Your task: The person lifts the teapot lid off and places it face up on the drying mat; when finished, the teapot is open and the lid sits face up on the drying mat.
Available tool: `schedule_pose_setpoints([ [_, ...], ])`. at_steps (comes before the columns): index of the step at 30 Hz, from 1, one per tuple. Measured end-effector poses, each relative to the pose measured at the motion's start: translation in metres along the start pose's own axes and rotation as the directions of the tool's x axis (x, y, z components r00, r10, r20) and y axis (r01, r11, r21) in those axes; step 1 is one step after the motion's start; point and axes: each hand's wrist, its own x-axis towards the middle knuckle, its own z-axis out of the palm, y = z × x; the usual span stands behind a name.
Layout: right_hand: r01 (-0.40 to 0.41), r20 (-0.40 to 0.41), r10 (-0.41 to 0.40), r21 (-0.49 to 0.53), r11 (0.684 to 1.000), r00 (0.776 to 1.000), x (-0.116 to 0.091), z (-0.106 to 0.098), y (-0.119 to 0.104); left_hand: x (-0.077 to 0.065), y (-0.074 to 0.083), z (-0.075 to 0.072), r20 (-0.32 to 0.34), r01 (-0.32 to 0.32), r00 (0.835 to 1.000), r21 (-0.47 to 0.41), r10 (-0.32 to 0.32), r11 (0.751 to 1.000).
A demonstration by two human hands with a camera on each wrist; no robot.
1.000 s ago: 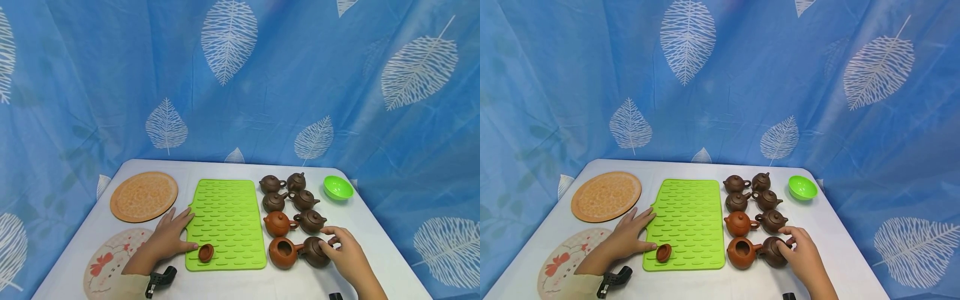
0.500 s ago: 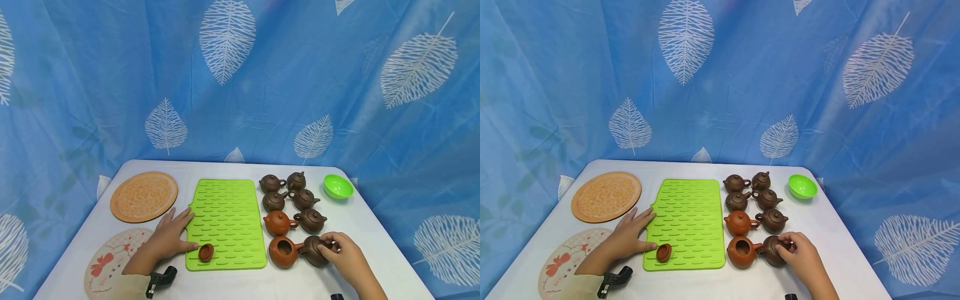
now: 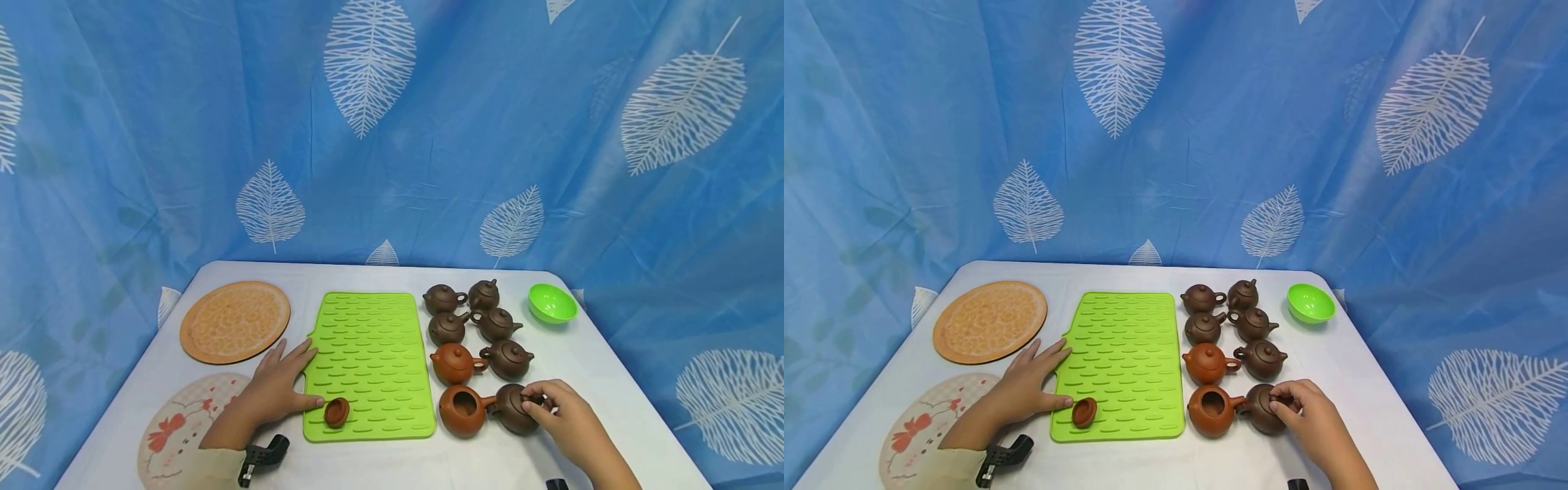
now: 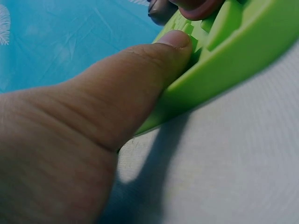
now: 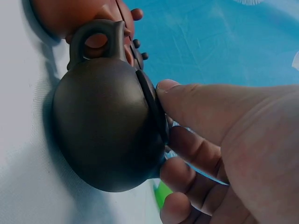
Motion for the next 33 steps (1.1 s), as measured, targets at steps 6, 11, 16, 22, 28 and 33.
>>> schedule_pose_setpoints([
  [6,0.031,0.004,-0.031,-0.02,0.999,1.0,0.001,-0.002,0.0,0.0,0.0,0.0,-0.002,0.001,1.0,-0.003,-0.001,1.0],
  [11,0.011,0.036,-0.012,0.018,1.0,0.999,0.0,-0.005,0.0,0.001,0.001,0.0,0.003,0.006,1.0,-0.003,-0.006,1.0],
  [16,-0.014,0.029,0.011,0.109,0.994,1.0,0.0,-0.006,-0.001,0.002,0.001,-0.001,-0.001,0.007,1.0,-0.001,-0.007,1.0],
  [22,-0.09,0.068,0.074,0.267,0.959,0.995,0.003,-0.004,0.0,0.001,0.001,-0.002,0.004,0.004,1.0,-0.006,-0.004,1.0],
  [28,-0.151,0.099,0.117,0.5,0.853,0.988,0.005,0.001,-0.002,0.0,0.001,-0.002,0.003,0.001,1.0,-0.005,-0.001,1.0],
  [33,-0.145,0.091,0.113,0.623,0.769,0.989,0.006,0.005,-0.001,0.0,0.001,-0.001,-0.002,-0.003,1.0,-0.006,0.003,1.0],
])
